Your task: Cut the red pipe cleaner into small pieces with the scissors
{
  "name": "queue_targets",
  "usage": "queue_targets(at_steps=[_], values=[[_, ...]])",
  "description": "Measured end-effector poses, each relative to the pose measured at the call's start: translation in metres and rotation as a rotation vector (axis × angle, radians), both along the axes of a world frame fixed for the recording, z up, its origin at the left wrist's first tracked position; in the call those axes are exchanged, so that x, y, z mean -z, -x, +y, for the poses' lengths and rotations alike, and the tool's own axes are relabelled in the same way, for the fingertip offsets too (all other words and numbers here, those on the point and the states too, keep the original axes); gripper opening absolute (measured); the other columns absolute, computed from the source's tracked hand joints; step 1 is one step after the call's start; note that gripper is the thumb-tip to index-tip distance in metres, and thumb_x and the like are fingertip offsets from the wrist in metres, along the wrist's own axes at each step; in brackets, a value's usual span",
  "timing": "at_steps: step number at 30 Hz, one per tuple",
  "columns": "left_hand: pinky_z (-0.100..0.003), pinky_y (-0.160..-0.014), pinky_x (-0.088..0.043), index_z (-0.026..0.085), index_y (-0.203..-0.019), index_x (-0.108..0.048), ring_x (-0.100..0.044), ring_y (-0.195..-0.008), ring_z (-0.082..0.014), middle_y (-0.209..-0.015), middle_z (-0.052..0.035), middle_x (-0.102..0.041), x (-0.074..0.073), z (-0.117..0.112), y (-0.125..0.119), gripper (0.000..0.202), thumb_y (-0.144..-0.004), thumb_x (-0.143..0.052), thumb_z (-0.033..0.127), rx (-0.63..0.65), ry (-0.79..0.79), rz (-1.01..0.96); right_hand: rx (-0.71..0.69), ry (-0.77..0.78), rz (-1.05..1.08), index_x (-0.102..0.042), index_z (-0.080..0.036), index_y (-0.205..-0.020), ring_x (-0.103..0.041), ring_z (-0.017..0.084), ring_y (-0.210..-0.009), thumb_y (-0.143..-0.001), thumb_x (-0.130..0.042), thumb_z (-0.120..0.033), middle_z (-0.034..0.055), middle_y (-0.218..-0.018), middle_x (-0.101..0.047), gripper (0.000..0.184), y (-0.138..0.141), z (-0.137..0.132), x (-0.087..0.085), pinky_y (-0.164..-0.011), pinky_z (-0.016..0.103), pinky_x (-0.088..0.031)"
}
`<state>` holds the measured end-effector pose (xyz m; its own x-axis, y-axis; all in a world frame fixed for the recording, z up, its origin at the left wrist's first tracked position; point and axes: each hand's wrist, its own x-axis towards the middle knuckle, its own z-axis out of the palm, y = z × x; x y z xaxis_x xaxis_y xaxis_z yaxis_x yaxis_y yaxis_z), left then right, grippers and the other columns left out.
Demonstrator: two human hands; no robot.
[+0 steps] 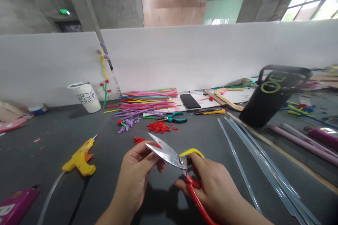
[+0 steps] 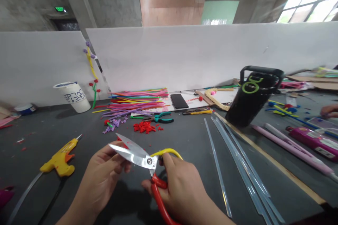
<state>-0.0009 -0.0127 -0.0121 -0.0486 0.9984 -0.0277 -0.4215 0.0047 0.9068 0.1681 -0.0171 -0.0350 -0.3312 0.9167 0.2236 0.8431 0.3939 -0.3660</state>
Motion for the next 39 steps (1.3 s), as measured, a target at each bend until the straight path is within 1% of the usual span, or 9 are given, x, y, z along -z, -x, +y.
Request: queue_targets(at_steps=[13,18,22,28,33,39], values=[[-0.016,-0.045,-0.038,0.015,-0.063,-0.063,-0.048,-0.046,-0.0053,-0.056,0.0030,-0.057,-0.0010,0.0000,-0.0004,0.003,-0.066,-0.063,0.015,0.028,-0.023,0.008,-0.036,-0.049,-0.025,-0.048,-0.019,-0.073,-0.053,0.017,-0.052,-0.074,-0.042,-0.057,0.0025,-0.059,-0.056,0.039,-0.0004,0.0009,0.0049,-0.047,0.024,-0.028],[-0.016,-0.045,-0.039,0.015,-0.063,-0.063,-0.049,-0.047,-0.0060,-0.055,0.0025,-0.057,0.0008,0.0005,0.0003,0.003,-0.066,-0.063,0.015,0.020,-0.055,-0.002,-0.033,-0.090,-0.041,-0.047,-0.018,-0.072,-0.053,0.017,-0.050,-0.075,-0.042,-0.055,0.0019,-0.058,-0.056,0.038,0.0002,0.0011,0.0052,-0.045,0.024,-0.027],[-0.016,-0.047,-0.039,0.015,-0.064,-0.062,-0.049,-0.048,-0.0060,-0.055,0.0029,-0.057,0.0046,0.0011,0.0017,0.003,-0.067,-0.061,0.014,0.003,-0.085,0.025,-0.023,-0.113,-0.056,-0.047,-0.019,-0.071,-0.053,0.016,-0.049,-0.076,-0.042,-0.050,0.0011,-0.058,-0.057,0.032,0.0008,0.0014,0.0071,-0.044,0.024,-0.026],[-0.017,-0.046,-0.039,0.015,-0.065,-0.062,-0.049,-0.047,-0.0061,-0.054,0.0025,-0.058,0.0052,0.0015,0.0022,0.002,-0.067,-0.062,0.014,-0.024,-0.081,0.062,-0.003,-0.119,-0.063,-0.047,-0.019,-0.072,-0.054,0.017,-0.050,-0.074,-0.044,-0.050,0.0011,-0.059,-0.058,0.031,0.0003,0.0033,0.0085,-0.044,0.024,-0.026],[-0.017,-0.046,-0.039,0.014,-0.066,-0.063,-0.049,-0.047,-0.0066,-0.055,0.0022,-0.058,0.0045,0.0014,0.0020,0.002,-0.066,-0.061,0.015,-0.055,-0.079,0.071,0.005,-0.149,-0.061,-0.048,-0.019,-0.076,-0.057,0.019,-0.053,-0.074,-0.046,-0.046,0.0016,-0.062,-0.060,0.027,-0.0008,0.0028,0.0083,-0.046,0.025,-0.028],[-0.018,-0.046,-0.039,0.014,-0.066,-0.063,-0.049,-0.048,-0.0070,-0.056,0.0015,-0.058,0.0052,0.0016,0.0020,0.002,-0.066,-0.061,0.015,-0.063,-0.079,0.067,0.010,-0.186,-0.077,-0.047,-0.019,-0.073,-0.057,0.019,-0.051,-0.074,-0.044,-0.045,0.0017,-0.060,-0.060,0.026,0.0009,0.0034,0.0092,-0.045,0.025,-0.027]])
